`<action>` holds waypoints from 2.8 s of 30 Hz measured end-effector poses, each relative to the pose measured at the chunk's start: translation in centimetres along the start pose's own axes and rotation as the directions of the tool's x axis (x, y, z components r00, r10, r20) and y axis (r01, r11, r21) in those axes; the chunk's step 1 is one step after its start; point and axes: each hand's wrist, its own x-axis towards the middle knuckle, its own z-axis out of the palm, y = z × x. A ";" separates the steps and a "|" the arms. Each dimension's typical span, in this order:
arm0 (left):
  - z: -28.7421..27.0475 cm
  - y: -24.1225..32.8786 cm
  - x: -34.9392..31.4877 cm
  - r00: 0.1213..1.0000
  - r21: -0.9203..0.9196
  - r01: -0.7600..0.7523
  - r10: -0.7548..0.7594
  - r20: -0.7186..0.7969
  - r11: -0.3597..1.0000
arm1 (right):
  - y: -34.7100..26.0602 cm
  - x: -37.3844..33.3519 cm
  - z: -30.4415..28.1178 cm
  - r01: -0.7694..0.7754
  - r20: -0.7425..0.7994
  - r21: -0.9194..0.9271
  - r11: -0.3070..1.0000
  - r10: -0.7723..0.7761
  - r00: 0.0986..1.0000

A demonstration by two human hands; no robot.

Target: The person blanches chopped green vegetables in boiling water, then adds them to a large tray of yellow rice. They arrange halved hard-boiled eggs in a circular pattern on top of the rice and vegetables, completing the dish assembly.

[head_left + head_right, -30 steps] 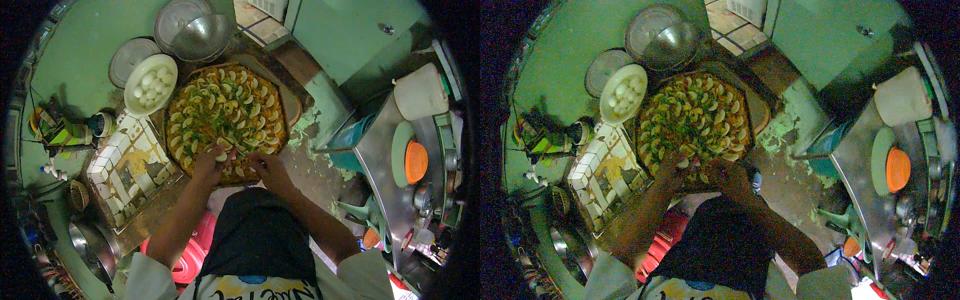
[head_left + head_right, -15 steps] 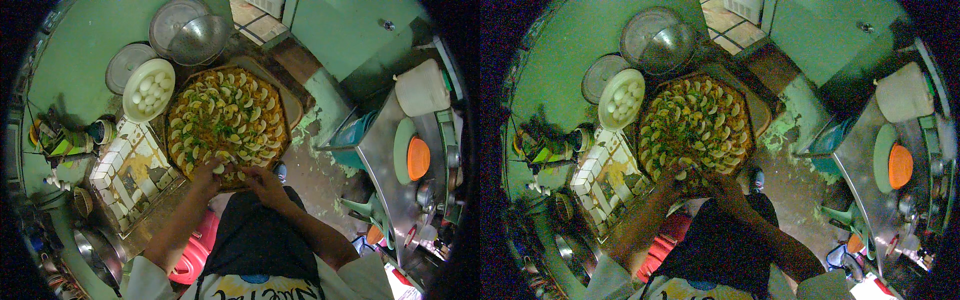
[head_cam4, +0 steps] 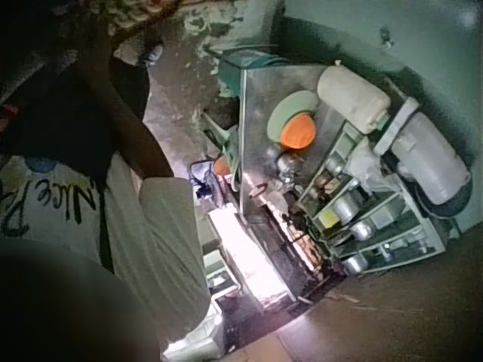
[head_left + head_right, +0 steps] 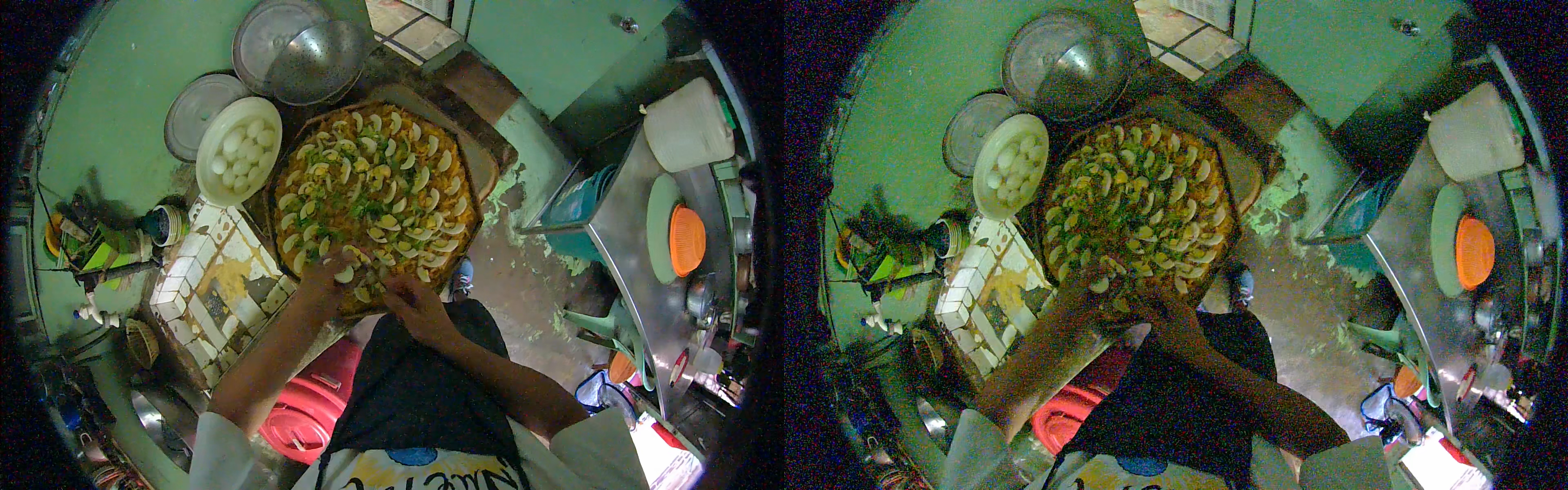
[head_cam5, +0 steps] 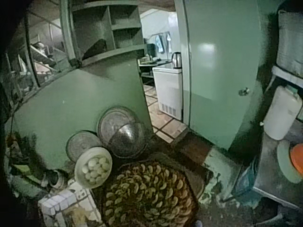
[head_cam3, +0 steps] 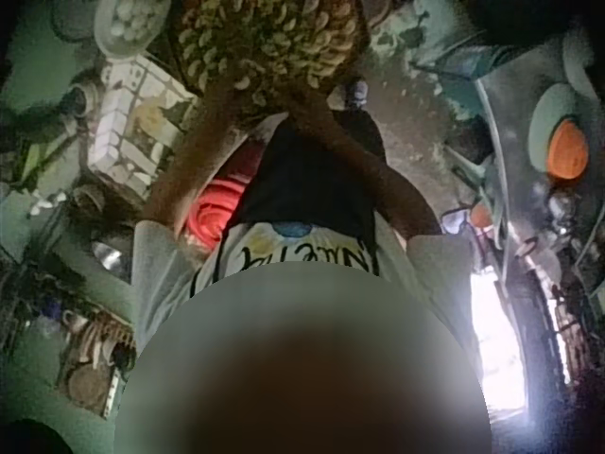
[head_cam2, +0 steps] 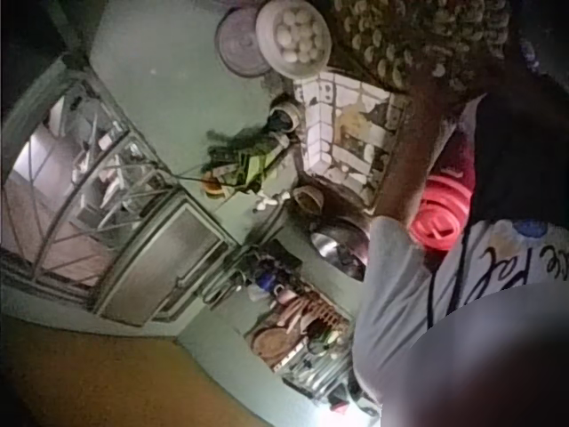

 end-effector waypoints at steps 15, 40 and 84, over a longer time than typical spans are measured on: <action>-1.1 4.8 -0.6 0.953 0.535 -0.231 0.078 0.293 0.812 | -2.0 0.3 4.6 -0.361 0.120 0.424 0.831 0.343 0.932; 5.8 -0.1 4.4 0.788 0.407 -0.589 0.609 0.097 0.698 | -2.2 9.5 -6.8 -0.019 0.288 -0.042 0.999 0.030 0.957; -16.6 11.8 11.1 0.694 0.573 -0.643 0.704 0.153 0.509 | 8.2 3.6 -15.5 -0.200 0.073 0.812 0.549 0.243 0.967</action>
